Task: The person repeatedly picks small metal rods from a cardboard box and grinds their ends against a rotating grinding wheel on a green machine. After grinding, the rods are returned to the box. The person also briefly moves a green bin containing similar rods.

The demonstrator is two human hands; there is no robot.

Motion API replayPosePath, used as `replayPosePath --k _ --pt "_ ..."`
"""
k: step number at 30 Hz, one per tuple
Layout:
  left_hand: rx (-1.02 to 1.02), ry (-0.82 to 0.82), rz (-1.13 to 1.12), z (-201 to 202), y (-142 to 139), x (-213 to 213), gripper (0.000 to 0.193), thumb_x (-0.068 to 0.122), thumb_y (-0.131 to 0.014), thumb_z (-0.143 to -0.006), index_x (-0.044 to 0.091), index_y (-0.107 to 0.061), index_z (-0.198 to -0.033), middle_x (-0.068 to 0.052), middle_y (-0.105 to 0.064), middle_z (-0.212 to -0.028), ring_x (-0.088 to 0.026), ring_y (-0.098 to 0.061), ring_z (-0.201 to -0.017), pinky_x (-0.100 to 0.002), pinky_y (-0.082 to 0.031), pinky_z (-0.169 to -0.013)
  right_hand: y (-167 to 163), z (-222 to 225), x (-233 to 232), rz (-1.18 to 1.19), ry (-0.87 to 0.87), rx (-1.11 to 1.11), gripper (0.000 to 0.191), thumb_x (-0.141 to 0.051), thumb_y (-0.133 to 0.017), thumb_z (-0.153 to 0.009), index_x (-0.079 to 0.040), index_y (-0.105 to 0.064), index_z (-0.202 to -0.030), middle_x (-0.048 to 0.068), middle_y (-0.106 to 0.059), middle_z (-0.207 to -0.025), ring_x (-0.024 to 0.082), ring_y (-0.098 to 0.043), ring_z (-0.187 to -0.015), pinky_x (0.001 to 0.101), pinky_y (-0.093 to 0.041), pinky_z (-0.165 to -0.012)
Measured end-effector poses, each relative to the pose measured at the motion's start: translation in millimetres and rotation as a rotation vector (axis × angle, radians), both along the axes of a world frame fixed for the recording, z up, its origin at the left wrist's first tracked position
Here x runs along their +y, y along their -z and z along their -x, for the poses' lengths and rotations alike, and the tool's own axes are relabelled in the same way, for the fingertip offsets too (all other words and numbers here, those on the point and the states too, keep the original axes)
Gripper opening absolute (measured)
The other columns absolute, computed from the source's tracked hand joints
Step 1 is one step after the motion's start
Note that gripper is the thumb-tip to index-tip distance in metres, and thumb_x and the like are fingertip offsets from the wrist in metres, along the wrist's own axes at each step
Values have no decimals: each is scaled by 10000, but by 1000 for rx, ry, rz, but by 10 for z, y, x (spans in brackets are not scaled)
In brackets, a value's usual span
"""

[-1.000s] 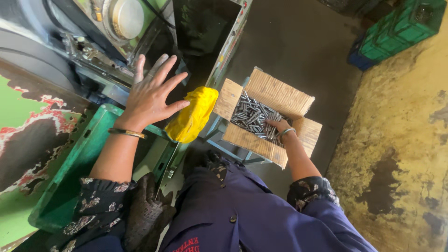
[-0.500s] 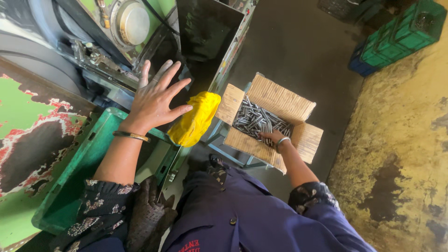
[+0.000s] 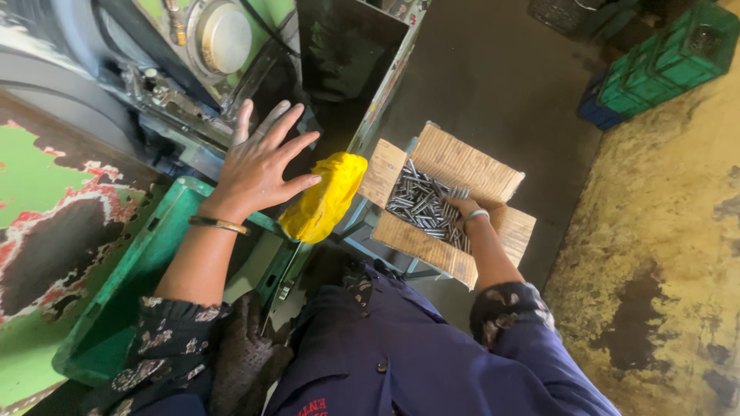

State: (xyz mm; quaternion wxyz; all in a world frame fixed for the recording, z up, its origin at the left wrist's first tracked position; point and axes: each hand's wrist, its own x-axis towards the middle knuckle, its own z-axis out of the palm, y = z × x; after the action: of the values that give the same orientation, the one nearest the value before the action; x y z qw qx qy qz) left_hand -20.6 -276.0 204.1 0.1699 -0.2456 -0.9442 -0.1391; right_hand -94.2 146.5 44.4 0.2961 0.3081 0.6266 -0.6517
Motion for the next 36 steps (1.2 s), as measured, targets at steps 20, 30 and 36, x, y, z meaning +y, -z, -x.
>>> replayPosePath --k 20,30,36 --pt "97 35 -344 -37 -79 -140 567 404 -731 -962 115 -587 -1427 -152 -464 -1567 -345 -362 -1511 -582 -167 -1258 -868 -515 -1133 1240 -480 374 466 -157 -649 -968 -80 -513 -1407 -19 -507 -662 42 -394 -447 204 -350 -410" --pt "304 -581 -1011 32 375 -908 741 395 -543 -1091 -78 -241 -1575 -302 -276 -1648 -429 -255 -1564 -452 -193 -1285 -1008 -212 -2752 1202 -289 238 128 -206 -639 -984 -119 -587 -1063 -36 -511 -687 69 -435 -534 235 -356 -511" --pt "159 -528 -789 -4 521 -938 820 485 -455 -1079 -79 -177 -1605 -324 -145 -1701 -421 -142 -1603 -441 -164 -1302 -894 -190 -3041 1013 -317 102 216 -236 -705 -952 -71 -596 -865 4 -563 -693 99 -453 -523 253 -382 -496"
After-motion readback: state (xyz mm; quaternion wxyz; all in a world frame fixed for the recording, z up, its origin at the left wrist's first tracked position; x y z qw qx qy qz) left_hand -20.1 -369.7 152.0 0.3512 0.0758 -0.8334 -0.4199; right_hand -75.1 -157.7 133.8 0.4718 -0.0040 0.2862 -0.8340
